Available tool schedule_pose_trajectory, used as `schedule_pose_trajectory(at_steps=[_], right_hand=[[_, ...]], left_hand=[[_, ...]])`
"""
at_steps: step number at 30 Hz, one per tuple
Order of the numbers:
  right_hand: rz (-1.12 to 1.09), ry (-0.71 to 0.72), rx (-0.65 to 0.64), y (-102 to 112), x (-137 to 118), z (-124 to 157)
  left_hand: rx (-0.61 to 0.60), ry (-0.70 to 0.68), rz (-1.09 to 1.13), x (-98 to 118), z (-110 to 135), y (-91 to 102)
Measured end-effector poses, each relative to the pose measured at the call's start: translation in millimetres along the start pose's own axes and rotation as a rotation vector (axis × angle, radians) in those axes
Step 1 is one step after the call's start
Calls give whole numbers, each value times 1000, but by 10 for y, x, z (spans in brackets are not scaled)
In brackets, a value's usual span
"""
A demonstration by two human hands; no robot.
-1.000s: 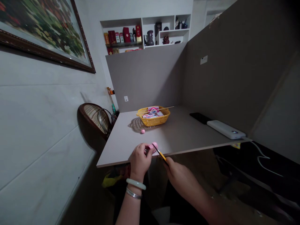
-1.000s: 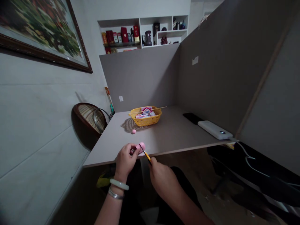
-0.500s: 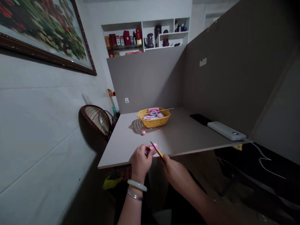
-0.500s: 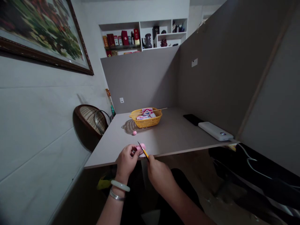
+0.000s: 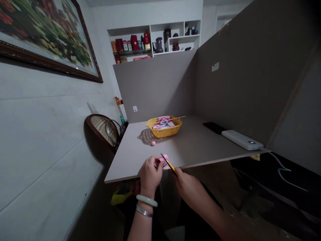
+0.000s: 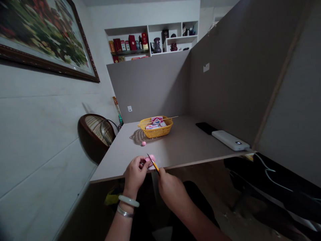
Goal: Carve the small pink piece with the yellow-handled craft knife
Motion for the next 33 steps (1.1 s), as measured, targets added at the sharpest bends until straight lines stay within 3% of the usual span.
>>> schedule_pose_trajectory(at_steps=[5,12,18,24,30,33], right_hand=[[-44,-45,-29,-98,53,152],[-8,-5,-1,-17,-40,-35],[-79,-28,7,-148,55,154],[41,6,18,-10,-16,-21],[-13,-41,-34,-43,38,171],[41,-34,-37,36,5,138]], left_hand=[[2,-8,-1,19,-2,6],[4,2,0,20,0,7],[0,-16,3,36,13,8],[10,-8,-11,14,2,-3],[-1,-13,-5,32,10,5],[-3,-21,-11,34,7,8]])
Point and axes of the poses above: each hand's wrist, its own z-axis away from the middle knuckle, its own y-axis out of the back of the hand, x = y × z, the point moved 4 cm from there along -z, towards the middle knuckle, and after that the axes turned 9 degrees about z, right-handed, at the moved point
